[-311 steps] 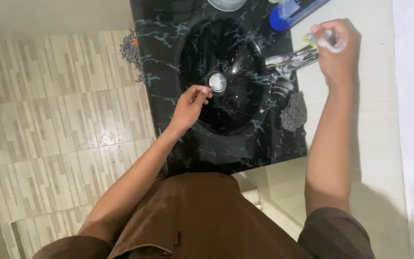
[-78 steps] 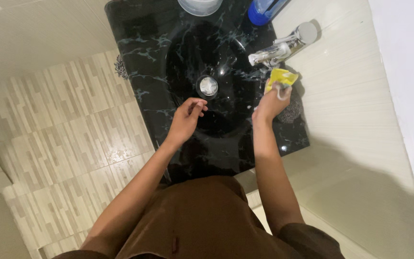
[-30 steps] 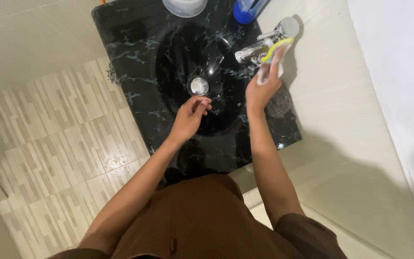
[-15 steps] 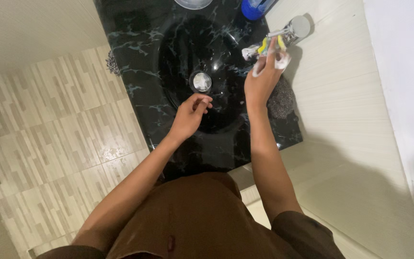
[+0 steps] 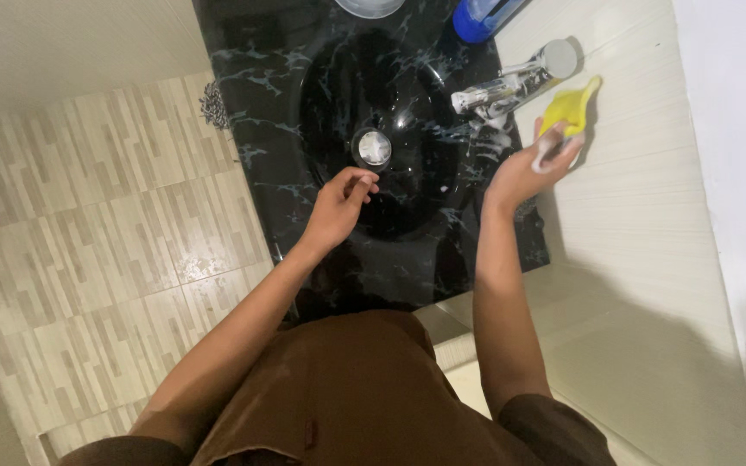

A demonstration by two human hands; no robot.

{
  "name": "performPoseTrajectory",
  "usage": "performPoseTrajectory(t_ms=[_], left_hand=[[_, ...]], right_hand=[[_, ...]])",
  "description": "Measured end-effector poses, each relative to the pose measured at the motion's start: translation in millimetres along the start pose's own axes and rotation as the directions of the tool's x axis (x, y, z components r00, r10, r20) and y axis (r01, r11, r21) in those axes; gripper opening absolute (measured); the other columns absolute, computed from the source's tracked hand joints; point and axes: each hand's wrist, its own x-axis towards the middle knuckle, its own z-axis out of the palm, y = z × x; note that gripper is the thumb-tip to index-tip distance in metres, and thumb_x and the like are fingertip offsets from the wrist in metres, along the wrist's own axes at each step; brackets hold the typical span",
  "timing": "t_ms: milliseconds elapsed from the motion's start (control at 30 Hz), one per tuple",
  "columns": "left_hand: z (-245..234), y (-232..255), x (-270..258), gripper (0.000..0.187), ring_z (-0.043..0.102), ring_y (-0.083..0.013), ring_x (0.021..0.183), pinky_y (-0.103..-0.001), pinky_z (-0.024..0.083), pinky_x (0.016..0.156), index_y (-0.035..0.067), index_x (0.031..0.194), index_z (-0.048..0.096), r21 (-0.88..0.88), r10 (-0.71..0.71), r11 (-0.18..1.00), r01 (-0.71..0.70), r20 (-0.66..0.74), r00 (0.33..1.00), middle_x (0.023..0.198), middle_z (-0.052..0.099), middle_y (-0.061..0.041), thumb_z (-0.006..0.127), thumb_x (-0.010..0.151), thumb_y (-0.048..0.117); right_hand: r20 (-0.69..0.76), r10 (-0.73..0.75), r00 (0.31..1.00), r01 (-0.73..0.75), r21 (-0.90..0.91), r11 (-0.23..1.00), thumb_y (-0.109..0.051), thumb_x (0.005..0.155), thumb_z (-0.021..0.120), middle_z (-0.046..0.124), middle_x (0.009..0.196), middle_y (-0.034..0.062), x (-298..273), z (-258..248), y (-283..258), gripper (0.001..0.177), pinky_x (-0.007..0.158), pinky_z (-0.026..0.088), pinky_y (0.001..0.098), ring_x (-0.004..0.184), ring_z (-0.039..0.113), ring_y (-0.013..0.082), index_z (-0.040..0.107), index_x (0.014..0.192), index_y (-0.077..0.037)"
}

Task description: The person cleans a black marble bathroom sink using a yellow sponge. They apply soap to the sponge and scrub the faucet, the sink basin, and the surrounding countertop. The person then rinses the sponge under running water and continues to wipe the sink surfaces.

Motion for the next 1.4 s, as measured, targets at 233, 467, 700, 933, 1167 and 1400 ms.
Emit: performPoseTrajectory(t_ms=[233, 467, 700, 933, 1167, 1400], left_hand=[[2.6, 1.2, 0.8, 0.024, 0.064, -0.0101, 0.085, -0.028, 0.054, 0.083, 0.004, 0.116, 0.068, -0.003, 0.017, 1.0, -0.017, 0.006, 1.0, 0.097, 0.073, -0.003, 0.054, 0.106, 0.021], [-1.3, 3.6, 0.6, 0.025, 0.063, -0.0106, 0.085, -0.028, 0.054, 0.082, 0.004, 0.116, 0.068, -0.001, 0.017, 1.0, -0.017, 0.0, 1.0, 0.096, 0.073, -0.003, 0.054, 0.106, 0.022], [-5.9, 2.7, 1.4, 0.026, 0.064, -0.0108, 0.085, -0.029, 0.053, 0.081, 0.004, 0.116, 0.069, 0.033, -0.005, 0.999, 0.006, -0.029, 1.0, 0.097, 0.073, -0.004, 0.055, 0.106, 0.023], [-0.7, 7.3, 5.1, 0.025, 0.065, -0.0107, 0.085, -0.028, 0.054, 0.083, 0.003, 0.116, 0.068, 0.022, 0.014, 1.0, -0.013, -0.006, 1.0, 0.098, 0.074, -0.004, 0.054, 0.105, 0.02], [-5.4, 2.2, 4.0, 0.025, 0.064, -0.0107, 0.085, -0.028, 0.054, 0.082, 0.004, 0.116, 0.069, 0.017, 0.002, 1.0, -0.002, -0.014, 1.0, 0.097, 0.073, -0.004, 0.055, 0.106, 0.021], [-1.5, -0.7, 5.8, 0.024, 0.064, -0.0109, 0.086, -0.029, 0.054, 0.083, 0.004, 0.115, 0.069, -0.015, 0.014, 1.0, -0.015, -0.015, 1.0, 0.096, 0.073, -0.004, 0.055, 0.106, 0.021]], right_hand=[[0.507, -0.24, 0.828, 0.49, -0.447, 0.748, 0.001, 0.099, 0.053, 0.06, 0.149, 0.014, 60.1, 24.8, -5.2, 0.041, 0.116, 0.051, 0.0466, 0.141, 0.055, 0.033, 0.065, 0.137, -0.009], [0.431, -0.002, 0.902, 0.19, -0.394, 0.899, -0.005, 0.1, 0.049, 0.061, 0.146, 0.0034, 62.5, 38.4, -16.1, 0.037, 0.11, 0.053, 0.0435, 0.132, 0.064, 0.0243, 0.062, 0.132, -0.016], [0.276, -0.427, 0.861, 0.498, -0.29, 0.817, 0.013, 0.091, 0.037, 0.057, 0.137, 0.0139, 11.5, 23.1, -5.2, 0.05, 0.121, 0.052, 0.049, 0.136, 0.057, 0.029, 0.056, 0.131, -0.01], [0.259, -0.155, 0.953, 0.198, -0.149, 0.969, -0.017, 0.115, 0.042, 0.057, 0.12, 0.0124, 72.0, 37.4, -26.0, 0.021, 0.085, 0.062, 0.0343, 0.105, 0.064, 0.0196, 0.051, 0.13, -0.006], [0.495, 0.173, 0.851, -0.068, -0.222, 0.973, -0.042, 0.116, 0.051, 0.055, 0.084, 0.0053, 131.5, 45.3, -40.7, 0.045, 0.057, 0.049, 0.03, 0.067, 0.057, 0.0144, 0.057, 0.099, -0.001], [0.568, -0.39, 0.725, 0.627, -0.309, 0.715, -0.041, 0.121, 0.044, 0.06, 0.096, 0.017, 146.3, 50.4, -6.5, 0.053, 0.075, 0.055, 0.0423, 0.084, 0.066, 0.0272, 0.062, 0.105, 0.006]])
